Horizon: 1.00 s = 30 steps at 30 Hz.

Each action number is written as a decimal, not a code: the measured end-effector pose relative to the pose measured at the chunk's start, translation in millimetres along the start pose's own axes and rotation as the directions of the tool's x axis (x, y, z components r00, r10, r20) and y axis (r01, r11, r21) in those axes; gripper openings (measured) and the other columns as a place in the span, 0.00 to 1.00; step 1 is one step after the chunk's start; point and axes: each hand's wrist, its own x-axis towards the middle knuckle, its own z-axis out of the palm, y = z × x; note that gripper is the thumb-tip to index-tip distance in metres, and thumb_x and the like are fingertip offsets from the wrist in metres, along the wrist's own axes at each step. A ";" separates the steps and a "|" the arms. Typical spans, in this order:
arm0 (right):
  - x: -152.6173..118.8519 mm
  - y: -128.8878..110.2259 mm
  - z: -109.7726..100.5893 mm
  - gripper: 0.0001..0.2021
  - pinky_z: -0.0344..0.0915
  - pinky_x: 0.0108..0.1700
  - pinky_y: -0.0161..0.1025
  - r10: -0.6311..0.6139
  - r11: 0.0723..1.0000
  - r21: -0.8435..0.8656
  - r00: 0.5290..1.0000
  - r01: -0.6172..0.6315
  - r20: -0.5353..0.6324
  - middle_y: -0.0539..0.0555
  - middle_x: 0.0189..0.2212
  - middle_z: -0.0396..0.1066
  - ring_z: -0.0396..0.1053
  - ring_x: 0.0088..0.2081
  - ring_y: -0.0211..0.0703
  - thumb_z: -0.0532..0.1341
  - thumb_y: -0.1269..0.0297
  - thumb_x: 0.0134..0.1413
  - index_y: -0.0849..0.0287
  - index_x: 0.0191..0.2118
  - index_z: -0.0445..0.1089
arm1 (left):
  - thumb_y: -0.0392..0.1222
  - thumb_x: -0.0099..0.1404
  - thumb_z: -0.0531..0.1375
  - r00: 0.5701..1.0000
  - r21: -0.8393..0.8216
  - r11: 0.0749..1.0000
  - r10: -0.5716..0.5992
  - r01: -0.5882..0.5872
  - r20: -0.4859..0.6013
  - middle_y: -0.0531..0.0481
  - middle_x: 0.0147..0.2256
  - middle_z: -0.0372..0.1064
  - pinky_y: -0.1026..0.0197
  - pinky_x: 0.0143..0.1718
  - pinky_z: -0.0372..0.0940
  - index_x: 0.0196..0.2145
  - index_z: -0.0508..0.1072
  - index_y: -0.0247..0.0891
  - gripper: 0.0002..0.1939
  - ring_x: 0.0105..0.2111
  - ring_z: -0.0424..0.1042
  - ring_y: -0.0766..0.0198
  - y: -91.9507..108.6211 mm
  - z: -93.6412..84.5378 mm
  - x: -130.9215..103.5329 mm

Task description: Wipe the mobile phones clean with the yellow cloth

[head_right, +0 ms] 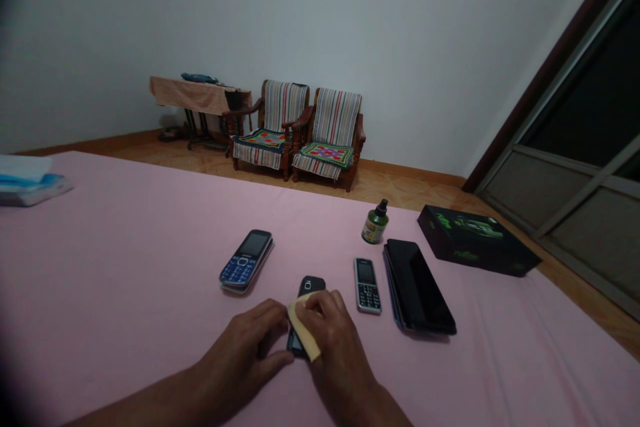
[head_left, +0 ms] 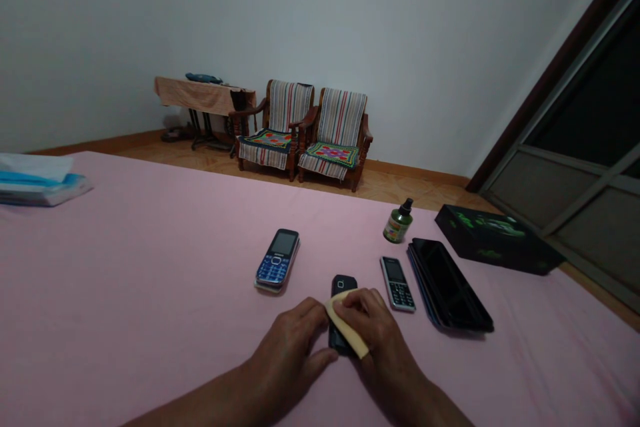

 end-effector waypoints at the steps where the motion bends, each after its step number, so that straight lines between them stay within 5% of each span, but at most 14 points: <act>1: -4.6 -1.8 0.5 0.17 0.64 0.42 0.43 -0.014 1.000 -0.003 1.000 0.014 0.011 0.56 0.41 0.66 0.63 0.43 0.48 0.57 0.81 0.54 0.54 0.45 0.71 | 0.28 0.55 0.67 1.000 0.000 1.000 0.006 -0.006 -0.002 0.55 0.30 0.62 0.64 0.33 0.59 0.31 0.65 0.39 0.14 0.29 0.63 0.64 -0.5 0.7 -0.3; 7: -29.6 -2.6 3.4 0.23 0.66 0.37 0.44 -0.207 0.978 -0.008 0.978 0.207 -0.019 0.59 0.38 0.66 0.64 0.40 0.50 0.55 0.80 0.50 0.58 0.52 0.67 | 0.28 0.57 0.64 0.999 0.029 1.000 0.009 -0.007 -0.047 0.53 0.33 0.64 0.61 0.33 0.62 0.34 0.65 0.38 0.12 0.32 0.67 0.61 -2.0 3.4 -2.5; 15: -34.7 5.4 5.5 0.19 0.65 0.36 0.41 -0.209 0.977 0.001 0.954 0.214 -0.217 0.56 0.36 0.65 0.64 0.39 0.47 0.56 0.83 0.53 0.57 0.48 0.66 | 0.34 0.59 0.67 0.965 0.033 0.964 0.264 -0.263 -0.009 0.40 0.59 0.59 0.47 0.57 0.60 0.59 0.59 0.45 0.33 0.58 0.60 0.50 -18.5 -2.7 1.1; 24: -16.3 -11.9 7.5 0.17 0.64 0.35 0.44 -0.166 0.956 -0.237 0.985 0.174 0.053 0.59 0.36 0.69 0.64 0.36 0.51 0.58 0.82 0.47 0.60 0.43 0.69 | 0.36 0.60 0.64 0.967 0.006 0.969 0.247 -0.248 0.068 0.39 0.60 0.61 0.46 0.58 0.61 0.59 0.62 0.41 0.30 0.59 0.62 0.49 -20.5 -9.3 3.5; 30: -25.9 -5.9 12.8 0.13 0.60 0.32 0.41 -0.193 0.961 -0.202 0.981 0.189 -0.001 0.57 0.33 0.67 0.62 0.34 0.49 0.56 0.82 0.39 0.58 0.32 0.66 | 0.39 0.61 0.66 0.970 0.052 0.973 0.219 -0.225 0.103 0.37 0.62 0.58 0.44 0.59 0.60 0.61 0.61 0.42 0.33 0.59 0.61 0.48 -22.1 -11.9 0.5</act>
